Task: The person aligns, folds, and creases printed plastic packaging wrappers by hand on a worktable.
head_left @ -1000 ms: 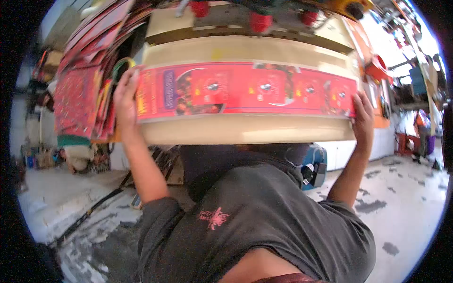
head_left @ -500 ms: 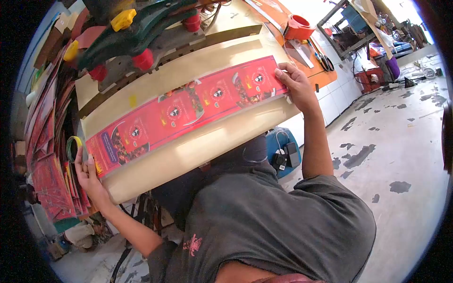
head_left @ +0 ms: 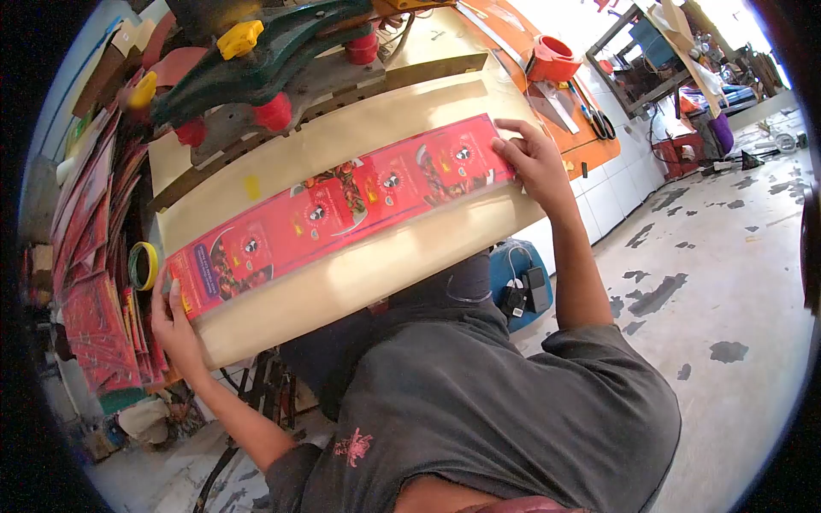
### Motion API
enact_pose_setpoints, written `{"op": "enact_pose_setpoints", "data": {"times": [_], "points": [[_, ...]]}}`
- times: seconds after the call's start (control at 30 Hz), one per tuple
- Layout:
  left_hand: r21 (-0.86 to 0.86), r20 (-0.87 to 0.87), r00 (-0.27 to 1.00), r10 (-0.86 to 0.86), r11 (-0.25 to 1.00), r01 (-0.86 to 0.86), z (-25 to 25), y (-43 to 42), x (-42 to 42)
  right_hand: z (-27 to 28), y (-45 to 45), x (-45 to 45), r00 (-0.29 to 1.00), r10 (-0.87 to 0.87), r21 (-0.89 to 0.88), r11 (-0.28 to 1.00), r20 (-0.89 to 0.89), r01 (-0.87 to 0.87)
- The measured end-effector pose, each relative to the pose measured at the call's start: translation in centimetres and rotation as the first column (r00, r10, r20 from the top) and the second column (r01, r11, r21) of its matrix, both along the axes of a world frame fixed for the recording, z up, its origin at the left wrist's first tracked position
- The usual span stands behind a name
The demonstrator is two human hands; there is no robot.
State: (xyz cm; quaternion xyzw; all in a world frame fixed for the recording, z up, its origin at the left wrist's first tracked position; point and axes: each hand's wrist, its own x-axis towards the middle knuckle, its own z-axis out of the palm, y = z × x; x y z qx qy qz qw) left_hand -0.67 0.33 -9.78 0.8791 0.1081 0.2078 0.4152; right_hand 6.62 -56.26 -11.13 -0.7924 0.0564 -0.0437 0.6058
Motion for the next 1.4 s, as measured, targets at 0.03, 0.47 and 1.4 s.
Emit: {"op": "enact_pose_setpoints", "data": {"times": [0.03, 0.47, 1.4], "points": [[0.075, -0.053, 0.998, -0.019, 0.997, 0.023, 0.5, -0.1, 0.1, 0.2, 0.1, 0.2, 0.999, 0.006, -0.117, 0.993, 0.042, -0.002], [0.3, -0.224, 0.974, -0.021, 0.95, 0.089, -0.2, -0.2, 7.0, -0.5, 1.4, 7.8, 0.973, 0.095, -0.809, 0.575, 0.213, 0.121], [0.185, -0.261, 0.965, 0.034, 0.983, 0.015, 2.0, -1.6, 6.1, -0.1, 2.6, 7.2, 0.993, 0.055, -0.612, 0.79, 0.108, 0.023]]}}
